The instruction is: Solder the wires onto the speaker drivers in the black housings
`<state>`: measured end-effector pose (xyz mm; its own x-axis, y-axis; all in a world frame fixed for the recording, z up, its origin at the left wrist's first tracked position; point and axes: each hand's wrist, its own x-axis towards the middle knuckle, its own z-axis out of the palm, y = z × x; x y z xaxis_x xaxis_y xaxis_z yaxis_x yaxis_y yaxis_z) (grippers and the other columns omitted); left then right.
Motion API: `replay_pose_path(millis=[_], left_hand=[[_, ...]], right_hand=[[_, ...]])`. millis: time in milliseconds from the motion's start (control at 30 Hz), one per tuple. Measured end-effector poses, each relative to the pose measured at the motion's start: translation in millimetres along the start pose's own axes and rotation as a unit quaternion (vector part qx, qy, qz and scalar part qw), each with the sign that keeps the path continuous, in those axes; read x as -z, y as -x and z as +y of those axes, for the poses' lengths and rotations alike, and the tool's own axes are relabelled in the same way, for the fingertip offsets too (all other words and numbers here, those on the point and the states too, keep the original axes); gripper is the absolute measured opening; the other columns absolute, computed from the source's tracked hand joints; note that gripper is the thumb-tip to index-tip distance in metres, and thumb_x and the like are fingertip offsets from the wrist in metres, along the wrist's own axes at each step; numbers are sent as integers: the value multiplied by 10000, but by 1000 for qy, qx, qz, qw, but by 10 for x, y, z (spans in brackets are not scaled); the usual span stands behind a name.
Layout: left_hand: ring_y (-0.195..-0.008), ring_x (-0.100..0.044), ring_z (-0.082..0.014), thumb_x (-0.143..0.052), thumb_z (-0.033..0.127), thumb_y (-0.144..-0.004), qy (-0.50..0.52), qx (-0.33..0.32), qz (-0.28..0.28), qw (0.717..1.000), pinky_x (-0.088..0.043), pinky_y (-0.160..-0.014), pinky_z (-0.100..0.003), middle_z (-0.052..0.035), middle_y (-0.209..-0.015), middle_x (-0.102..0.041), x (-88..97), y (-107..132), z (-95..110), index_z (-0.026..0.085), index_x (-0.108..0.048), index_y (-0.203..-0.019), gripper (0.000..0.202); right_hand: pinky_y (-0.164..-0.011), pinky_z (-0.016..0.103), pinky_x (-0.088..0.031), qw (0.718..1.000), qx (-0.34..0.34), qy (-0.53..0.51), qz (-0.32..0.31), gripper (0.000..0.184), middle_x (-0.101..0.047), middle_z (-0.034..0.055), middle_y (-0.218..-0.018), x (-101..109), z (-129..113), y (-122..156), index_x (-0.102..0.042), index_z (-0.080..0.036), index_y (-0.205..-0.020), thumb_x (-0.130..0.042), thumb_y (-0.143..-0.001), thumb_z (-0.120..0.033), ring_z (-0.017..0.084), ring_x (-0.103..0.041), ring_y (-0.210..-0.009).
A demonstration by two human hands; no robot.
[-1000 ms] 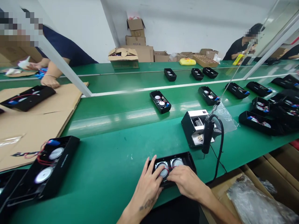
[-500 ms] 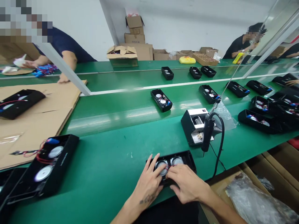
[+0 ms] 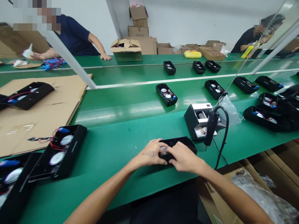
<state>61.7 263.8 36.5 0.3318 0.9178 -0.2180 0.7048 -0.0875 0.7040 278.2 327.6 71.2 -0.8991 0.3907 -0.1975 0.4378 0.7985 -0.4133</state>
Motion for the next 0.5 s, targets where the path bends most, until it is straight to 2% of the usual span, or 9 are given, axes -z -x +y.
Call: replay_pose_path(millis=[67, 100, 167, 267, 433, 500], left_hand=[[-1130, -722, -292, -957, 477, -674, 27, 14, -26, 999, -548, -966, -353, -21, -1231, -789, 207, -142, -57, 207, -747, -708, 344], [-961, -724, -222, -946, 528, -665, 40, 21, -37, 998, -540, -816, -288, -10, -1168, -790, 278, -195, -83, 199, -731, -695, 394], [-744, -633, -132, -920, 596, -655, 64, 32, -58, 996, -446, -624, -245, 17, -1081, -773, 355, -259, -117, 189, -695, -658, 466], [-690, -553, -101, -919, 615, -624, 96, 41, -74, 992, -377, -573, -244, 31, -1066, -748, 353, -276, -131, 185, -666, -638, 499], [-763, -570, -135, -946, 579, -593, 128, 53, -73, 988, -387, -608, -237, 32, -965, -725, 299, -251, -127, 202, -696, -727, 472], [-774, -569, -133, -945, 577, -603, 134, 50, -72, 987, -393, -623, -238, 29, -1001, -725, 302, -252, -125, 195, -684, -691, 471]], right_hand=[[-790, 336, -462, 998, -14, -44, -32, 453, -835, 92, -1069, 208, 90, -179, -705, -192, -1320, -778, -878, -255, 292, -767, -962], [-731, 316, -441, 997, -15, -57, -43, 455, -841, 81, -1060, 280, 131, -257, -725, -201, -1296, -801, -854, -280, 287, -773, -947], [-657, 301, -398, 996, -11, -65, -55, 421, -848, 67, -1026, 349, 193, -368, -771, -207, -1209, -838, -808, -314, 281, -778, -911], [-641, 302, -364, 996, -5, -66, -54, 431, -853, 66, -1010, 323, 221, -424, -792, -211, -1184, -862, -780, -343, 289, -780, -915], [-655, 310, -346, 997, -4, -64, -44, 459, -854, 69, -989, 250, 187, -395, -792, -210, -1215, -861, -774, -317, 297, -777, -920], [-657, 312, -343, 997, -7, -62, -40, 433, -845, 61, -929, 246, 176, -385, -803, -211, -1189, -861, -771, -309, 293, -772, -892]])
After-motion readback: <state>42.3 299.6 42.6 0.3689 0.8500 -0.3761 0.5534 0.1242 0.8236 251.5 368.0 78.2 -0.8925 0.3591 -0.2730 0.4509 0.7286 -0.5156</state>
